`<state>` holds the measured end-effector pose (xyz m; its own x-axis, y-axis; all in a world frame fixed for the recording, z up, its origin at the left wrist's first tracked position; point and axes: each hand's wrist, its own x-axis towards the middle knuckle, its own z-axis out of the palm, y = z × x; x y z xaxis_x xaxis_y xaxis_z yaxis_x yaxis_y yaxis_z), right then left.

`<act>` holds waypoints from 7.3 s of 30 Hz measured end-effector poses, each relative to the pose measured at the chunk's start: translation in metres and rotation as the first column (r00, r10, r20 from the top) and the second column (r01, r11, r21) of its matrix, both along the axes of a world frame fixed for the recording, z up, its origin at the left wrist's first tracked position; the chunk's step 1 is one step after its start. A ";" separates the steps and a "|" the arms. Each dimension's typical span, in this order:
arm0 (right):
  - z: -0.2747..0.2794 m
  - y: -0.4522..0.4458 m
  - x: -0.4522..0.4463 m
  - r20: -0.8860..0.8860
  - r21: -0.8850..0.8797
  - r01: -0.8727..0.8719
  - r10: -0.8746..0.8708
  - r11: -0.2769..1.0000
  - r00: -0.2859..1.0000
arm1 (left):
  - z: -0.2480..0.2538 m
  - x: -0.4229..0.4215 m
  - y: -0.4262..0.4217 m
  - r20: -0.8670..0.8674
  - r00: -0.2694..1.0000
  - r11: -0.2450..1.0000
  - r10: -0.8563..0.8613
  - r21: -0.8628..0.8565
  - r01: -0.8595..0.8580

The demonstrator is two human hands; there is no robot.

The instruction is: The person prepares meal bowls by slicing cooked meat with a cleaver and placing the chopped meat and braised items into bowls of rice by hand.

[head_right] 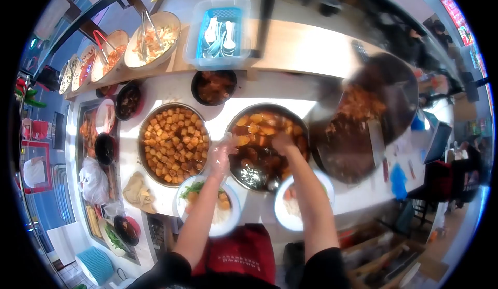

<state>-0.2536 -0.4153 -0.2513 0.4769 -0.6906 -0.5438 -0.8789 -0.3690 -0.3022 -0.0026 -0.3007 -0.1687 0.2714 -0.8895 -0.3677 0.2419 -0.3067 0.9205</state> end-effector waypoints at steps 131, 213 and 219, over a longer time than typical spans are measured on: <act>0.138 0.138 -0.003 -0.184 0.962 0.217 -0.981 -0.166 0.065 | -0.018 -0.061 -0.052 0.764 0.524 0.917 -0.376 0.389 0.090; 0.399 0.211 -0.210 -0.040 0.986 -0.156 -0.805 0.066 -0.592 | 0.299 -0.358 -0.081 0.886 0.007 0.674 -0.463 0.347 0.652; 0.292 0.149 -0.294 -0.024 1.000 0.008 -0.890 -0.031 -0.456 | 0.175 -0.427 -0.120 0.861 0.121 0.766 -0.494 0.365 0.529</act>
<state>-0.5471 -0.2661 0.0405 0.2609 -0.6509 -0.7129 0.6670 0.6554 -0.3543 -0.4293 -0.4204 0.0059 -0.1293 -0.9667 -0.2210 -0.9059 0.0245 0.4228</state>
